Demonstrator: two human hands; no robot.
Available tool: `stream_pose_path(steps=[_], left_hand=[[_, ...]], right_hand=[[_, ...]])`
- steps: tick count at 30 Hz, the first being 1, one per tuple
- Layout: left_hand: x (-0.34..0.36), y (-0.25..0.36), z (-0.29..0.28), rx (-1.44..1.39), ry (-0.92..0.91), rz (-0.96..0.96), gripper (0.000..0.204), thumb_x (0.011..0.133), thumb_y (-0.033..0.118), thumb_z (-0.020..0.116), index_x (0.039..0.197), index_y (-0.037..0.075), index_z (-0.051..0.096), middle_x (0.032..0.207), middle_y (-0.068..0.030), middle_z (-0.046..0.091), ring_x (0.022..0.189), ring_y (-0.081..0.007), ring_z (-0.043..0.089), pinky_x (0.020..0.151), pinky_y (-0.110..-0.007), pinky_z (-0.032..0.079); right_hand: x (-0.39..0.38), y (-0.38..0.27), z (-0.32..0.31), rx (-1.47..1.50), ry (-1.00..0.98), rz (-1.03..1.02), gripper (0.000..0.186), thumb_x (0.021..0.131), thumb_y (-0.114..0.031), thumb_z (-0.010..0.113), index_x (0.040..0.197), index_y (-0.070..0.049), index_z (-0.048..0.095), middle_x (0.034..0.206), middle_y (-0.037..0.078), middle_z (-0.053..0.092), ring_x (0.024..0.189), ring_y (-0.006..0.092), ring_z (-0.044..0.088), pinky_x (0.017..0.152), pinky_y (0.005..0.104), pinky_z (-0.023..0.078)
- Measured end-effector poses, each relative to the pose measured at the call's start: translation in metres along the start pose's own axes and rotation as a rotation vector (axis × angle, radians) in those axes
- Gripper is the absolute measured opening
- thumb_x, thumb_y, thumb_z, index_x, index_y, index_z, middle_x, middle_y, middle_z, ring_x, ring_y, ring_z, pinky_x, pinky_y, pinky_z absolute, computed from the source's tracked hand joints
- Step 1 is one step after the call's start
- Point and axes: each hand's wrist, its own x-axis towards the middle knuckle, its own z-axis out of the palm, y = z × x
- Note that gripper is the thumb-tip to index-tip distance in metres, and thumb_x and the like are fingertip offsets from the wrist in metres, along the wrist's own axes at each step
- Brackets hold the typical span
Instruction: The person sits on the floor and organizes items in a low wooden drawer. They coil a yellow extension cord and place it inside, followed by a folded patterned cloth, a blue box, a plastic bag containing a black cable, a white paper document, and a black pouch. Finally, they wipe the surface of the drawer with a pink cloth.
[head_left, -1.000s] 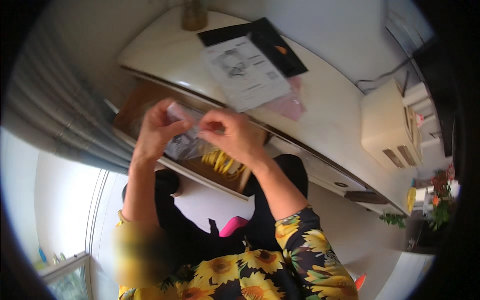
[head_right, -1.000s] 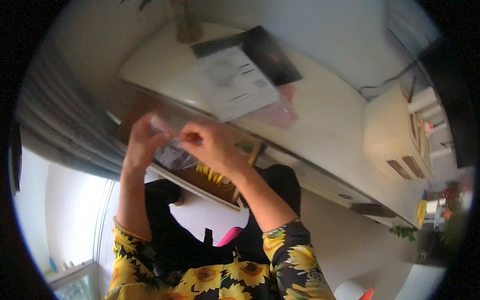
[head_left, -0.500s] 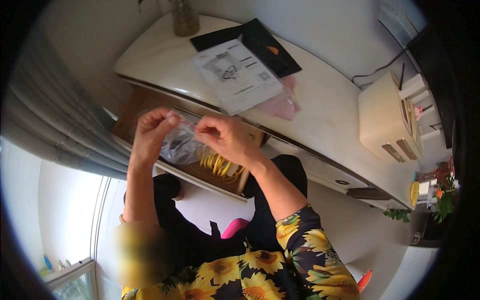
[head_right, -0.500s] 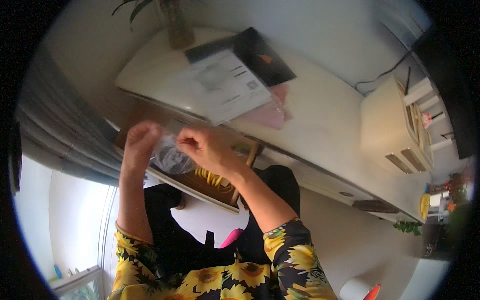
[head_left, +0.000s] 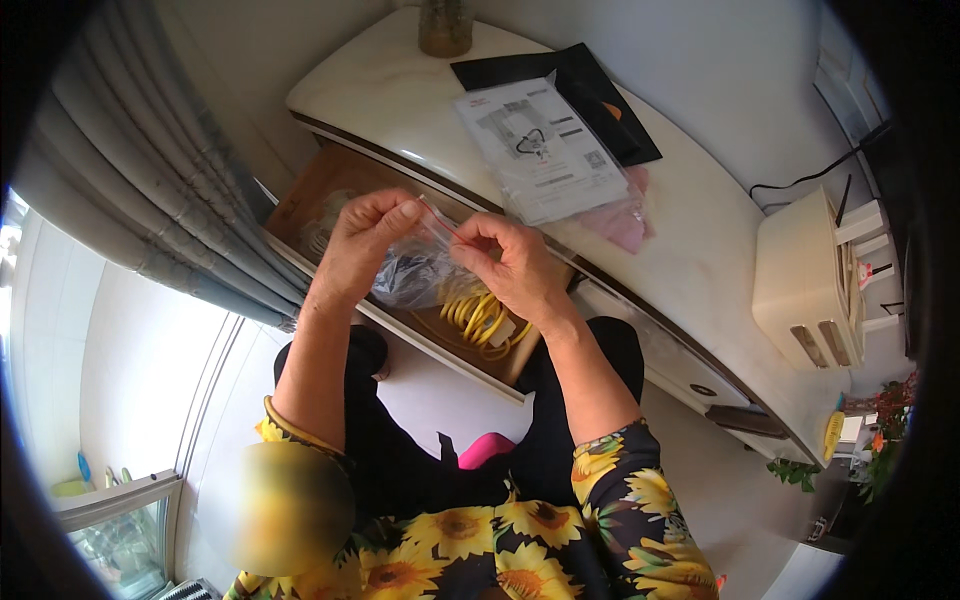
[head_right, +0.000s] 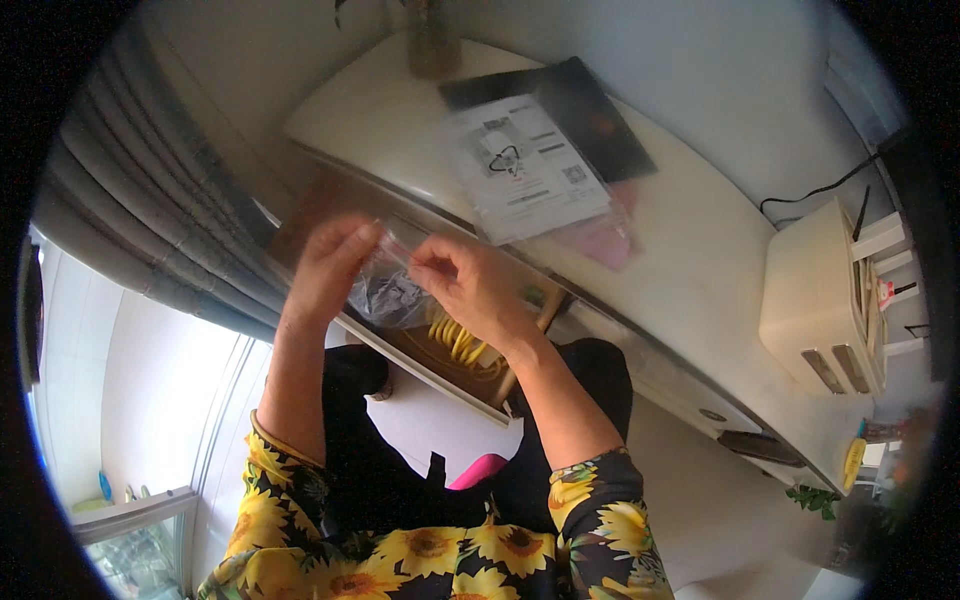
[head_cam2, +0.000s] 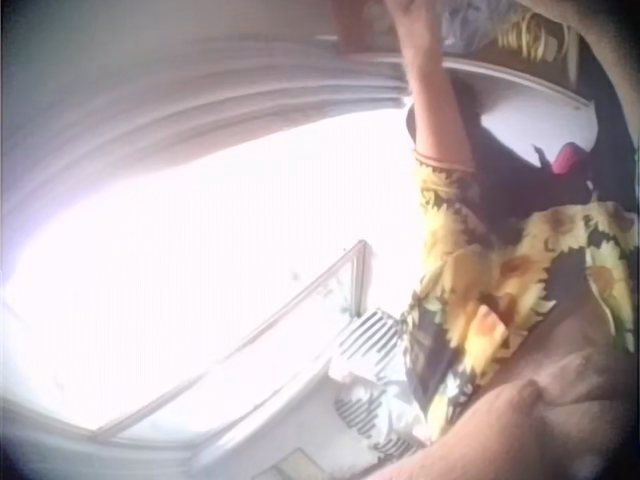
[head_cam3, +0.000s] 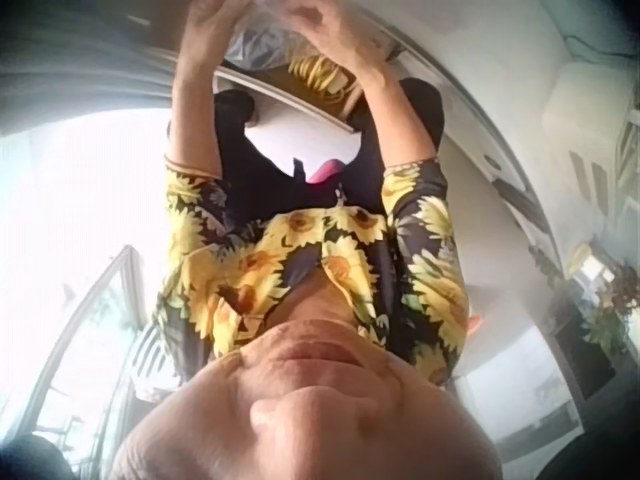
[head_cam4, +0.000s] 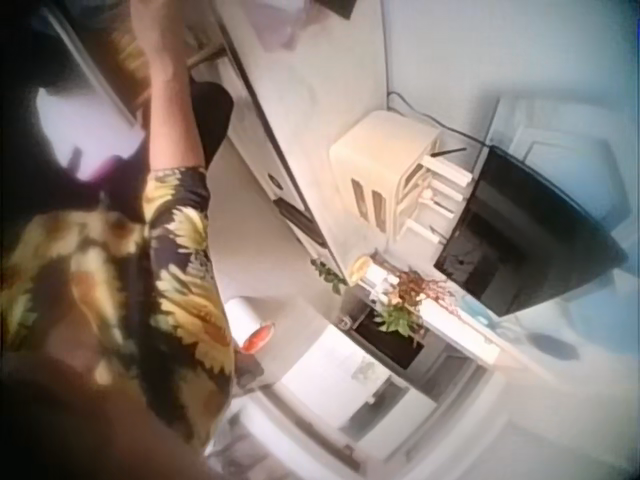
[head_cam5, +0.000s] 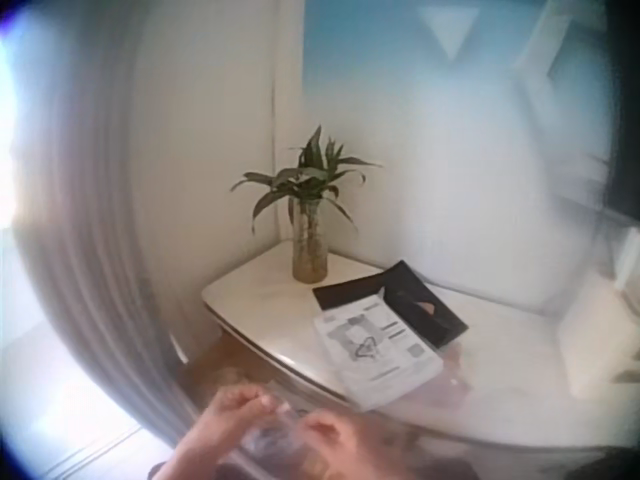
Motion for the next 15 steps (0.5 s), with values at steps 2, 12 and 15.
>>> stream_pose_path(steps=[2,12,15], left_hand=[[0.001,-0.002,-0.0004,-0.034,-0.025,0.0,0.022,0.092,0.024,0.061,0.087,0.003,0.068,0.075,0.0002,0.063,0.074,-0.0078,0.056,0.073,-0.024,0.045],[0.0021,-0.0043,-0.002,0.016,-0.048,0.054,0.019,0.091,0.02,0.061,0.088,0.003,0.068,0.077,0.0011,0.063,0.076,-0.0064,0.055,0.072,-0.023,0.044],[0.0014,-0.0008,-0.0002,0.11,-0.031,0.029,0.018,0.091,0.02,0.062,0.088,0.003,0.068,0.078,0.0018,0.063,0.076,-0.0057,0.055,0.072,-0.023,0.044]], right_hand=[[0.0002,-0.0008,-0.0014,-0.015,-0.011,0.027,0.012,0.083,-0.016,0.069,0.088,-0.006,0.065,0.078,0.004,0.067,0.071,0.0144,0.063,0.063,0.0262,0.048],[0.0,-0.0015,0.001,0.086,0.007,0.033,0.014,0.084,-0.019,0.068,0.09,-0.006,0.066,0.081,0.005,0.068,0.074,0.0153,0.065,0.065,0.0276,0.049],[0.0002,-0.0038,0.0004,0.02,0.026,0.041,0.014,0.084,-0.019,0.067,0.091,-0.007,0.066,0.081,0.005,0.068,0.073,0.0161,0.065,0.065,0.0279,0.049]])
